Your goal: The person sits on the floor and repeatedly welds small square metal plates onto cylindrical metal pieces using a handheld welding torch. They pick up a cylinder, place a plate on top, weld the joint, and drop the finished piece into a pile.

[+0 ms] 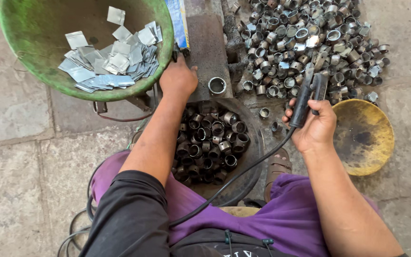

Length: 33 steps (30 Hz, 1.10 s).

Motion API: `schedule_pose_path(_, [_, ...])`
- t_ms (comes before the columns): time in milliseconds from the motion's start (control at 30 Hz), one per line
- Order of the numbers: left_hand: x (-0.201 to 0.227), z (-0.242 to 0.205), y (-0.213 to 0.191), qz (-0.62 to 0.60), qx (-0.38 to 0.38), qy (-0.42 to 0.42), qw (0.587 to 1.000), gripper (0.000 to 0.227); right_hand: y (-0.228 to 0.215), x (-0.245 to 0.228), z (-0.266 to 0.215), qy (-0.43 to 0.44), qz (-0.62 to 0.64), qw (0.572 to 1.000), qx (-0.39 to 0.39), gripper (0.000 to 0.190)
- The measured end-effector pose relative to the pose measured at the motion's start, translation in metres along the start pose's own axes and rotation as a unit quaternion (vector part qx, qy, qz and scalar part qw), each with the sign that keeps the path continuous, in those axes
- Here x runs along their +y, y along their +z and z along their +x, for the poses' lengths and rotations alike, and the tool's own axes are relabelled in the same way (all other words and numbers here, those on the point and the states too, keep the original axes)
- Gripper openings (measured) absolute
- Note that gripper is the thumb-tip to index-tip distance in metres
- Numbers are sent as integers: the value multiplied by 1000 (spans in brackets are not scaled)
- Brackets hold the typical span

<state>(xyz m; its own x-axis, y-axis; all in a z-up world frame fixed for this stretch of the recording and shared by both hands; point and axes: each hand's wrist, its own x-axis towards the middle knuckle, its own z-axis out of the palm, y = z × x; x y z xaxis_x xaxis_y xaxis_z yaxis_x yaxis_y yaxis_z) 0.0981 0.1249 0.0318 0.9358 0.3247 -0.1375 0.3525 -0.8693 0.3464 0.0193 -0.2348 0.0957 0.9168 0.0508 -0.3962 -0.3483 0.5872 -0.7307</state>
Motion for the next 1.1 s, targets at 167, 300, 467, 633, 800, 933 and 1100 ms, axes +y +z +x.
schedule_pose_path(167, [-1,7,16,17,132,57,989,72,-4,-5,4,14,-1,1000,20,42])
schedule_pose_path(300, [-2,10,16,30,61,41,997,60,-1,-7,8,25,-1,1000,19,41])
schedule_pose_path(467, [-1,7,10,46,126,65,989,72,-1,-4,6,28,0,1000,14,41])
schedule_pose_path(633, [6,9,4,3,83,17,996,76,-5,-4,2,28,-4,1000,14,38])
schedule_pose_path(800, [9,1,-7,43,38,39,998,44,-2,-7,0,27,-3,999,26,40])
schedule_pose_path(933, [10,-7,-20,30,3,7,1000,29,3,-8,-1,24,-8,999,38,41])
schedule_pose_path(1100, [3,-4,-25,35,-12,-12,999,22,8,-7,-1,20,-9,1000,22,40])
